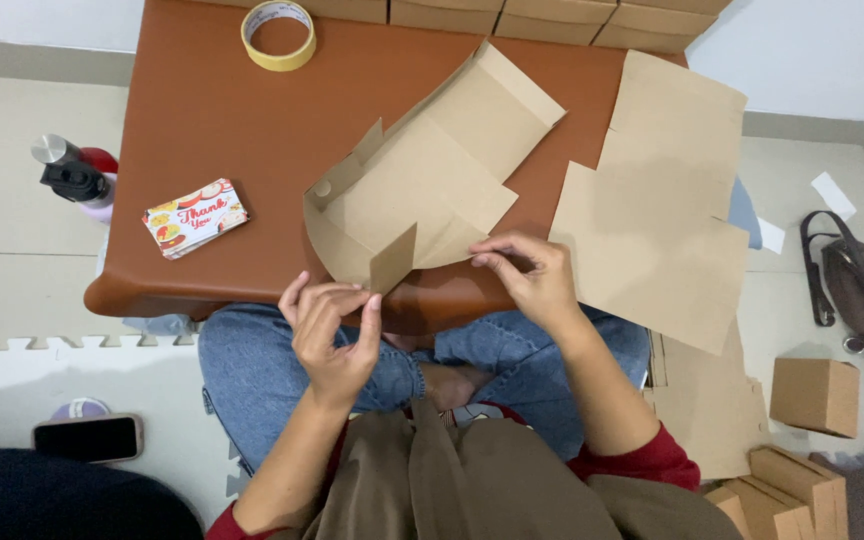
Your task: The person assembles a flat cardboard box by folding the sides and securing the tabs. They then place a small packet of thank you notes inside the box and close the lid.
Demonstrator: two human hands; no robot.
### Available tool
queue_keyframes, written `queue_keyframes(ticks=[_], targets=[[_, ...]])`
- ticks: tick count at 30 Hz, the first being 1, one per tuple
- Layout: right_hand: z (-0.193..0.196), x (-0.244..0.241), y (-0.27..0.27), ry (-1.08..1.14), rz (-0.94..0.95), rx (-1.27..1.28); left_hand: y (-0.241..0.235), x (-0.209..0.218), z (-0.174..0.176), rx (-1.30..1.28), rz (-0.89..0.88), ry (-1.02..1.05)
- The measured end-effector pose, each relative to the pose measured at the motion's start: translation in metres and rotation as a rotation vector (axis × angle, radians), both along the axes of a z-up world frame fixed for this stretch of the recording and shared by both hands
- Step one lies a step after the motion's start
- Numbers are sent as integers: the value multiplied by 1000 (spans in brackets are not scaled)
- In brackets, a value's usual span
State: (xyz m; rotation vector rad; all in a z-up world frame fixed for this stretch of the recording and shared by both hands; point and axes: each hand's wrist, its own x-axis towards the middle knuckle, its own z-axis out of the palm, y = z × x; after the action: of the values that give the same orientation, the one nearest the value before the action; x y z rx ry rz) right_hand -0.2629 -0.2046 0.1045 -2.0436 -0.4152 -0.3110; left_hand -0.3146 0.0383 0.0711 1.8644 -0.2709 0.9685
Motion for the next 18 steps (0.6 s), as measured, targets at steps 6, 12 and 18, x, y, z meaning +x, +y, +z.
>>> queue_keyframes(ticks=[6, 12, 18], targets=[[23, -7, 16, -215, 122, -201, -3, 13, 30, 223, -65, 89], [20, -13, 40, -612, 204, -330, -8, 22, 64, 353, -141, 276], [-25, -11, 45, -854, 75, -243, -9, 27, 73, 447, -175, 435]])
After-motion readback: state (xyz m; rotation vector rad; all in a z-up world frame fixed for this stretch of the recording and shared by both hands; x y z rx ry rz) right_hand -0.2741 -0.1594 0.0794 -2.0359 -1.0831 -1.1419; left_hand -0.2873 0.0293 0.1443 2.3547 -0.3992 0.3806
